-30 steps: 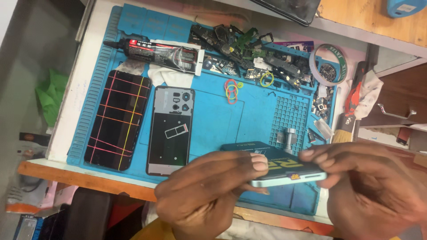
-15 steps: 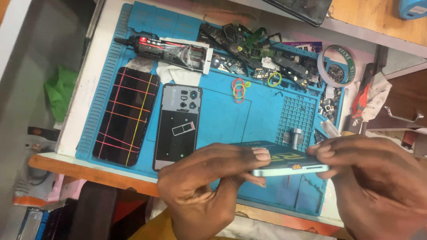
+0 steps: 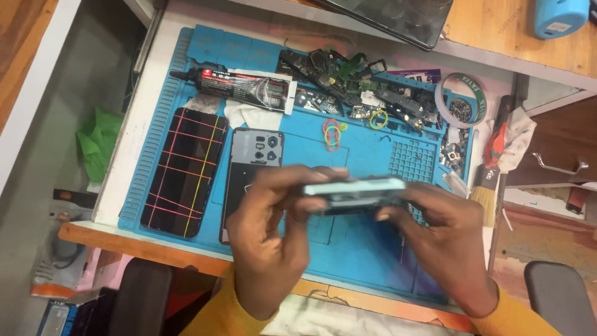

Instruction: The person uses a screwdriver to remove internal components from a smartphone, then applies adhesive from a tube to the edges of the phone frame and attaches a replacement screen assembly.

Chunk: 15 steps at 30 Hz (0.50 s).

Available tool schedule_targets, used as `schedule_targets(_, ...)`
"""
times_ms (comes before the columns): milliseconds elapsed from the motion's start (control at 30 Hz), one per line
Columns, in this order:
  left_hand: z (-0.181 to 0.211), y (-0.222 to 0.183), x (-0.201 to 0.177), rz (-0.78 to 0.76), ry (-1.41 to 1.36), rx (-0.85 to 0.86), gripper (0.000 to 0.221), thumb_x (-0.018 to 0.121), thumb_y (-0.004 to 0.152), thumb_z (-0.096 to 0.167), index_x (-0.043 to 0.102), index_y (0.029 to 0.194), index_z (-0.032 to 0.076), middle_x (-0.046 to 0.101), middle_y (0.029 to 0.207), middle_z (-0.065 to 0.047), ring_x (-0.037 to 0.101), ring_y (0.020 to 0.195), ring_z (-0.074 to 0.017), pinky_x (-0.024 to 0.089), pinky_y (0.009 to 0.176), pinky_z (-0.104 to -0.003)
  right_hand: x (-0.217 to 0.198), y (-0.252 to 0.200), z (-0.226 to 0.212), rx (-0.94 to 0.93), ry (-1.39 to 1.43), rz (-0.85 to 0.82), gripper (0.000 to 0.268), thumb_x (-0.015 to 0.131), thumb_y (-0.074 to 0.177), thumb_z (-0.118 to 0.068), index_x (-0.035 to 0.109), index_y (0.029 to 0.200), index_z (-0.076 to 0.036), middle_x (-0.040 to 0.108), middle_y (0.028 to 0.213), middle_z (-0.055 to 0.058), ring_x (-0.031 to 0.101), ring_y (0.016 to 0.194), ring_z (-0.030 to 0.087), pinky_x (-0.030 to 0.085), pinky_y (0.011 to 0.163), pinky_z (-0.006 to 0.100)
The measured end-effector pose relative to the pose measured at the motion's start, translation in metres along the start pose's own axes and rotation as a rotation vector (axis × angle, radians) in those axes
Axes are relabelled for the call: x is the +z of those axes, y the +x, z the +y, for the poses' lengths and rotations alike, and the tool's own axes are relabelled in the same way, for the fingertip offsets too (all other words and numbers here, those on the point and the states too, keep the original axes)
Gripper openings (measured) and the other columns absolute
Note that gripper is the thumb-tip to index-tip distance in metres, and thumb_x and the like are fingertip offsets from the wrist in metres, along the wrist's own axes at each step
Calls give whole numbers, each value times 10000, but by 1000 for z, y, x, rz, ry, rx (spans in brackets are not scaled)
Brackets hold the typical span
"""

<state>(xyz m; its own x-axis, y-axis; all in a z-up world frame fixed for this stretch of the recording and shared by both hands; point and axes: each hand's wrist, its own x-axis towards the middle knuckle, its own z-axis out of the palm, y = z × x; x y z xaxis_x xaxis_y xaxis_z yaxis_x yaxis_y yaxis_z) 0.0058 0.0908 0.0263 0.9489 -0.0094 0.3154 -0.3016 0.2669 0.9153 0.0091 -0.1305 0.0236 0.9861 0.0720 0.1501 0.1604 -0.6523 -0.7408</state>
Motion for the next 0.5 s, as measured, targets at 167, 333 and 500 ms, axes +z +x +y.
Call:
schedule_targets(167, -19, 8, -16, 265, -233, -79, 219, 609, 1057, 13, 507, 1250, -3, 699, 1067, -116, 680, 1003, -188, 574, 930, -336, 4, -1, 7, -35, -101, -70, 297, 866, 734, -93, 795, 1021, -62, 794, 894, 68, 713, 711, 90, 556, 613, 276)
schedule_targets(333, -31, 13, -23, 248, -688, -198, 461, 678, 869, -73, 478, 1255, 80, 648, 1019, -43, 677, 1047, -188, 608, 982, -428, -1, -11, -4, 44, 146, 199, 290, 774, 862, 33, 775, 1147, -19, 760, 929, 77, 656, 755, 107, 519, 641, 233)
schedule_targets(500, -27, 18, -18, 142, -94, -234, 212, 646, 994, 30, 589, 1198, 26, 737, 1116, -125, 699, 1069, -199, 563, 909, -312, -20, -10, -17, 132, 204, 449, 259, 653, 912, 106, 731, 1131, -6, 728, 986, 63, 639, 787, 85, 482, 647, 199)
